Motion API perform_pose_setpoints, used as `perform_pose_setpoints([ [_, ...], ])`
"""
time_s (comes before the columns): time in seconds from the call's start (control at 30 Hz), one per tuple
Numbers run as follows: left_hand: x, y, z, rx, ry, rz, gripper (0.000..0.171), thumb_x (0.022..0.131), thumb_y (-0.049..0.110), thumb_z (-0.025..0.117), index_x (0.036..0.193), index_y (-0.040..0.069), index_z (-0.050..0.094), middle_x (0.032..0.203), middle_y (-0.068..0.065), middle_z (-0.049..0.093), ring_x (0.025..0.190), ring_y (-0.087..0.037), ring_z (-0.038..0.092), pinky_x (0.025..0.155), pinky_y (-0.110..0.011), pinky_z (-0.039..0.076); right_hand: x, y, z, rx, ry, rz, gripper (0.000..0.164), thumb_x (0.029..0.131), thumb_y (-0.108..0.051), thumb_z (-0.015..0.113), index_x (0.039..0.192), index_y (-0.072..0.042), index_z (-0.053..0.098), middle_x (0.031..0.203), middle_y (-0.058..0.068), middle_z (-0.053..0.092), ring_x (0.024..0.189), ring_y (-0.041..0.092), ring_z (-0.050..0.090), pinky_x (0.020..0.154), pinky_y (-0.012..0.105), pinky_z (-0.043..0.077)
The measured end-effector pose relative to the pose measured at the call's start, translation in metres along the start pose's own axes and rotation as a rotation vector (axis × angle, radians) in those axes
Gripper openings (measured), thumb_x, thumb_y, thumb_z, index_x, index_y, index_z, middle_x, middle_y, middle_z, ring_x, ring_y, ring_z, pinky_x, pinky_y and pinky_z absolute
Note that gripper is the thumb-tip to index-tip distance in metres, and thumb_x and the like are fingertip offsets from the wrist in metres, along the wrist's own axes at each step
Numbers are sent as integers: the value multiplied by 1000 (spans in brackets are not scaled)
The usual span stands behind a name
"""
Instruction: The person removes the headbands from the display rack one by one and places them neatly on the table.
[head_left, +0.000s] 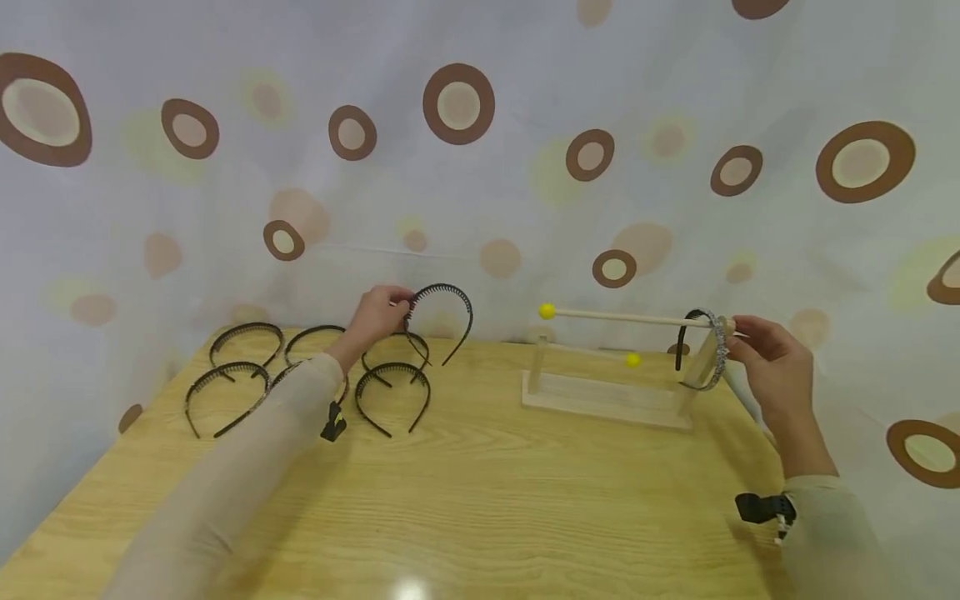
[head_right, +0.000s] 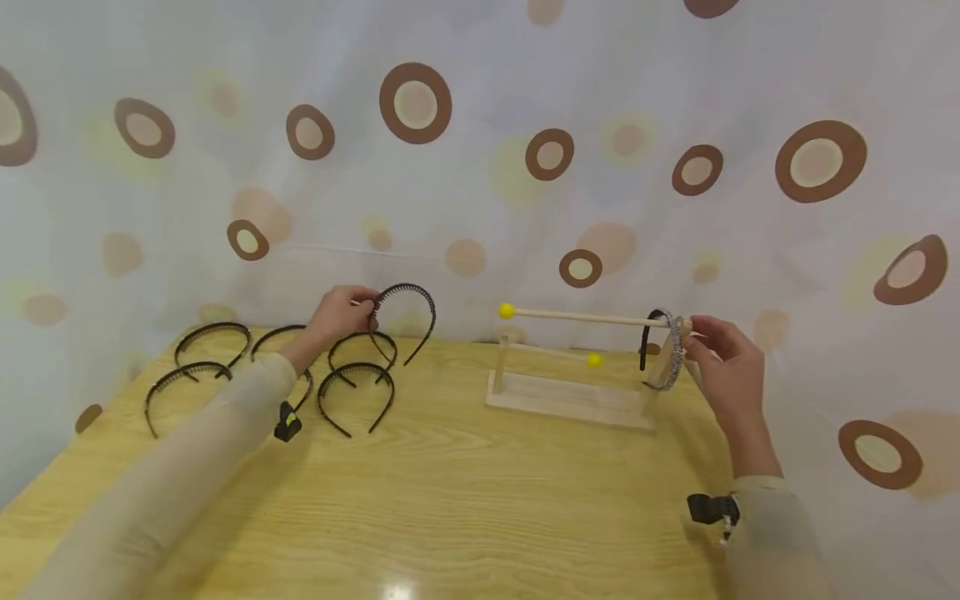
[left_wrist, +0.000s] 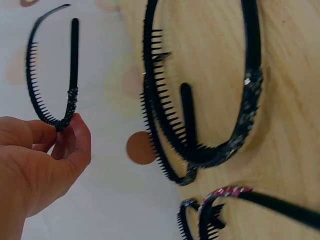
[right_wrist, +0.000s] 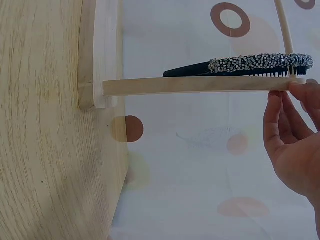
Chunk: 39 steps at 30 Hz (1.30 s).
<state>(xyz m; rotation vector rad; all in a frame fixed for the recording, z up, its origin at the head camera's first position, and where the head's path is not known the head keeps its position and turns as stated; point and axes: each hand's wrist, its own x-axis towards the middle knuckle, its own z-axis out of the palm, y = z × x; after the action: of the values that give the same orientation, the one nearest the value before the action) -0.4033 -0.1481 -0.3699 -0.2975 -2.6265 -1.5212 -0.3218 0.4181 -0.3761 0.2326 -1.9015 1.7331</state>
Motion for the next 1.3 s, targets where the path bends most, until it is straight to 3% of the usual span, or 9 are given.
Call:
perform_pose_setpoints([
  [0.2,10,-15,20,51,-62,-45,35,106,5,46,136,-7,59,130,-25,58,109,-38,63,79,-35,60,2,2,-1,89,22,-5,38,92,9,69,129,12,61,110,2,72,95,10,69,75,19,56],
  [0.4,14,-22,39,158,-99,-50,33,106,6,49,133,-7,63,131,-24,61,103,-32,65,77,-36,58,3,3,0,103,33,1,37,92,13,67,128,13,61,109,2,72,93,9,69,74,19,56],
  [0.6,15,-24,49,217,-109,-96,33,105,6,48,132,-8,63,130,-25,61,98,-31,67,80,-38,59,2,3,1,65,33,26,37,92,10,69,129,11,62,109,0,72,95,9,69,75,19,56],
  [0.73,18,-26,53,325,-117,-76,31,105,6,50,128,-8,66,127,-24,63,101,-32,63,88,-42,53,3,0,1,31,35,21,36,93,8,69,128,10,63,110,0,72,97,10,68,75,19,56],
  [0.93,22,-32,56,535,-130,-3,28,105,7,53,124,-6,69,123,-20,67,117,-37,59,108,-52,35,5,-1,1,55,21,23,38,93,8,69,129,12,60,110,1,72,97,11,68,75,19,56],
  [1.03,23,-33,58,568,-137,20,27,105,8,51,117,-7,70,114,-20,69,108,-35,63,104,-52,39,5,0,0,50,21,27,37,93,8,69,129,12,60,110,1,72,96,10,68,75,19,56],
  [1.3,21,-30,61,568,-142,11,33,108,13,47,131,-5,63,133,-20,61,122,-35,57,104,-50,44,4,0,-2,25,22,40,36,94,9,67,129,10,61,109,-2,72,97,9,67,75,17,55],
])
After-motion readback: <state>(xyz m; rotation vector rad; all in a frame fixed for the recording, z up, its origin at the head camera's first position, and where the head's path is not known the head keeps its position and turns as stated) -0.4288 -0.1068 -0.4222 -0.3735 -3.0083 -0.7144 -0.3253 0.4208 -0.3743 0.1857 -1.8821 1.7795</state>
